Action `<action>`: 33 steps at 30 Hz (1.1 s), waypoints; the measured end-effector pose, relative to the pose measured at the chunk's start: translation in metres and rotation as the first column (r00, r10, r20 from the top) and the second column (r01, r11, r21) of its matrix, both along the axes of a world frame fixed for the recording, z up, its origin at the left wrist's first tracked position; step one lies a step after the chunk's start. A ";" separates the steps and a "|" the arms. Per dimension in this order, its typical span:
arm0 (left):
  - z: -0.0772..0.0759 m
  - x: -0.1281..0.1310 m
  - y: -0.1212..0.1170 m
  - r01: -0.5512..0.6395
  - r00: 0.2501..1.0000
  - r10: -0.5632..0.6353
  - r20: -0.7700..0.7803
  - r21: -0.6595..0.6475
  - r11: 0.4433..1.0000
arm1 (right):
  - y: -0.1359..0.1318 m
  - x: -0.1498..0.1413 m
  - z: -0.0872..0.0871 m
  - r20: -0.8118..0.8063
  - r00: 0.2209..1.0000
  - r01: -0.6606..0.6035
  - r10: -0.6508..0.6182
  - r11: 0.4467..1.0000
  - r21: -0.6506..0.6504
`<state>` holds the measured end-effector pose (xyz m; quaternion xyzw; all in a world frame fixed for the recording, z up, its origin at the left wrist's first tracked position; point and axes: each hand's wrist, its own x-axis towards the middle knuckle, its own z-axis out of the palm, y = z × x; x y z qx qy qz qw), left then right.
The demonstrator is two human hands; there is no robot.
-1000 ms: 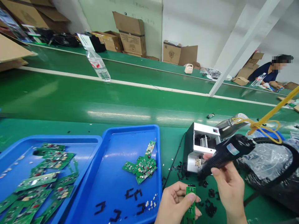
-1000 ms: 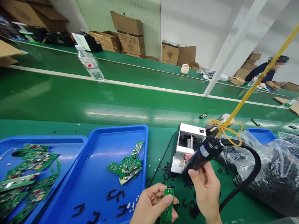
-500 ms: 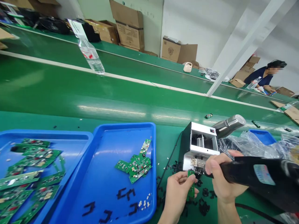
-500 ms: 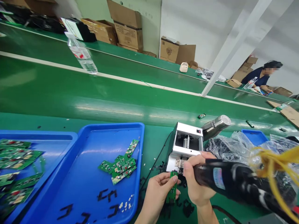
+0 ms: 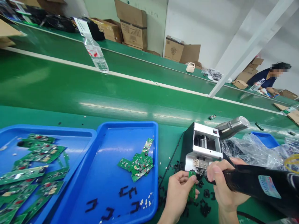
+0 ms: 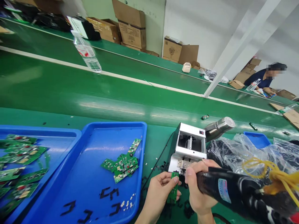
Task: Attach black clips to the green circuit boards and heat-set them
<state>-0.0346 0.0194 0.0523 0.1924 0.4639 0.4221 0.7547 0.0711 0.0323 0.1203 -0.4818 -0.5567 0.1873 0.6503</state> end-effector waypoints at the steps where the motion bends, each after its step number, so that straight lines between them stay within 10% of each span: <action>1: 0.000 0.000 0.000 -0.008 1.000 0.008 0.001 0.001 1.000 | -0.001 -0.002 0.002 -0.038 0.999 -0.009 0.010 1.000 0.019; 25: -0.004 0.005 -0.003 -0.020 1.000 0.021 -0.008 0.046 0.999 | 0.006 -0.013 0.001 -0.101 0.983 -0.142 0.150 0.987 0.081; 33: -0.014 0.009 -0.009 0.088 0.993 -0.091 0.071 0.043 0.995 | 0.009 -0.004 0.005 -0.029 0.999 0.024 -0.021 0.995 0.092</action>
